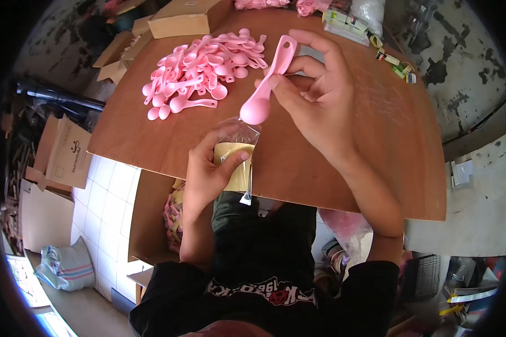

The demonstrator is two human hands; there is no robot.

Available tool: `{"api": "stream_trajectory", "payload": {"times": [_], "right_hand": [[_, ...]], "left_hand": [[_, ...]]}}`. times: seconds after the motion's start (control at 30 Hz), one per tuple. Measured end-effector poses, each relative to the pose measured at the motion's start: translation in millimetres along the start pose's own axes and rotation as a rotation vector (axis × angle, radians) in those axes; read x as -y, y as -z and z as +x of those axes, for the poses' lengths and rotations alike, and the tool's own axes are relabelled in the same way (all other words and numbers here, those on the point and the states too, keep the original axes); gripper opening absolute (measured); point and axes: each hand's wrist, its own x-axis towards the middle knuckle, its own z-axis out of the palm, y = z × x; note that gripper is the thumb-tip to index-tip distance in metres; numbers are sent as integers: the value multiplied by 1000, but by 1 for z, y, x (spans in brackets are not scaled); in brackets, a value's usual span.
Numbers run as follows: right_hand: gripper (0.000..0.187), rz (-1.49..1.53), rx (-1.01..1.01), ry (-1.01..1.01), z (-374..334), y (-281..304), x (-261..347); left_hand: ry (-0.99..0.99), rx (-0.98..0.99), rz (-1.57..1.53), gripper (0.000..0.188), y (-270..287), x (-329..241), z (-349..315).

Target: The person places a pink plastic spoon and a yellow sticky note into a small clear plastic bag. They repeat this process multiple times, handling the items one at a time and sealing each bag individually.

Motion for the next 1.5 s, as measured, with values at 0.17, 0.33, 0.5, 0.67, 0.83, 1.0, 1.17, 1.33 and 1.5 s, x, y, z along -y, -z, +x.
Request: {"api": "stream_trajectory", "payload": {"times": [0.17,0.33,0.5,0.67,0.83,1.0,1.17,1.33,1.5], "right_hand": [[51,21,26,156,-8,-11,-13],[50,-151,98,141,-20,-22,-20],[52,-283,119,189,-28,-21,-23],[33,-453,112,307,-30,-20,-12],[10,-593,212,383,-33,-9,0],[15,-670,227,416,-33,-3,9],[16,-766,209,476,-36,-3,12],[15,-837,233,471,-38,0,19],[15,-977,287,527,-39,6,16]], "left_hand": [[96,-22,-27,39,-14,-6,-1],[-12,-29,9,37,-11,-7,1],[170,15,-38,29,-7,-16,-2],[-98,-117,23,19,-8,-17,2],[-73,-19,133,19,-5,-31,0],[-177,-23,218,22,-11,-39,-1],[-127,96,371,23,-8,-43,-4],[-235,128,554,28,-7,-49,1],[-267,278,744,32,-3,-54,10]]}}
